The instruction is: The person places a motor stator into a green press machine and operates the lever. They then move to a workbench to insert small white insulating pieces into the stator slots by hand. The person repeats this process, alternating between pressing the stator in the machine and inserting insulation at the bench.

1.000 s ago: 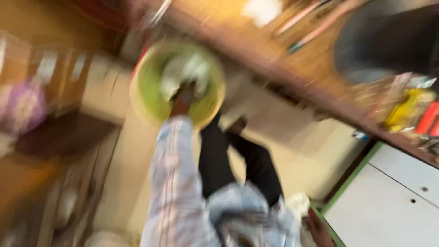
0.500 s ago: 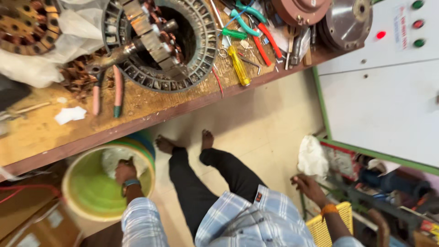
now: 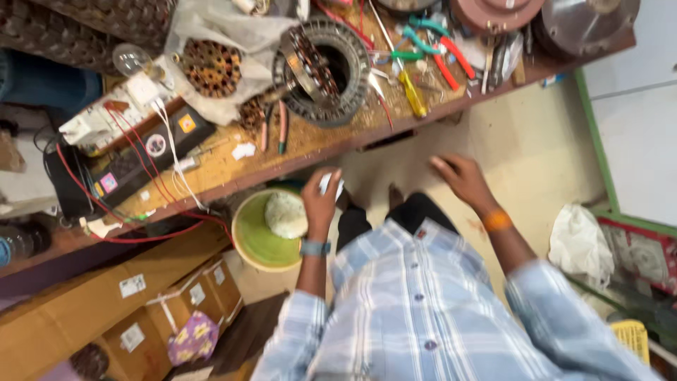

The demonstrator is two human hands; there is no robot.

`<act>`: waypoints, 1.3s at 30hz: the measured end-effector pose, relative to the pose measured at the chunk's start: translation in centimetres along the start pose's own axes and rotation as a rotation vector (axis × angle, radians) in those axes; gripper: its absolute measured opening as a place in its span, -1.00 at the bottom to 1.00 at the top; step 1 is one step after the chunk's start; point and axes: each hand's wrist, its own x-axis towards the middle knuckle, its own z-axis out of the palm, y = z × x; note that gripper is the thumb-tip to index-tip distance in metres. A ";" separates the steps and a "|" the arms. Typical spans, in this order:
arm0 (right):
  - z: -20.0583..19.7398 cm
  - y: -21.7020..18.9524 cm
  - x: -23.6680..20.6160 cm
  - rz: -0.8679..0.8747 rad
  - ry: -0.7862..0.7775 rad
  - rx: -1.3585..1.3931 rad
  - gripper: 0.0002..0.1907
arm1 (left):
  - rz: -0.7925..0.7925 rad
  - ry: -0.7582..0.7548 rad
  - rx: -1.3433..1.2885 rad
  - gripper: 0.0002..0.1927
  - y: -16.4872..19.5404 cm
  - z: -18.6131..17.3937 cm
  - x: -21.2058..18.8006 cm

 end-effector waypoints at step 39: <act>-1.8 -4.9 18.9 -0.707 -0.020 -0.519 -0.73 | -0.198 -0.173 -0.070 -0.65 5.6 6.9 3.1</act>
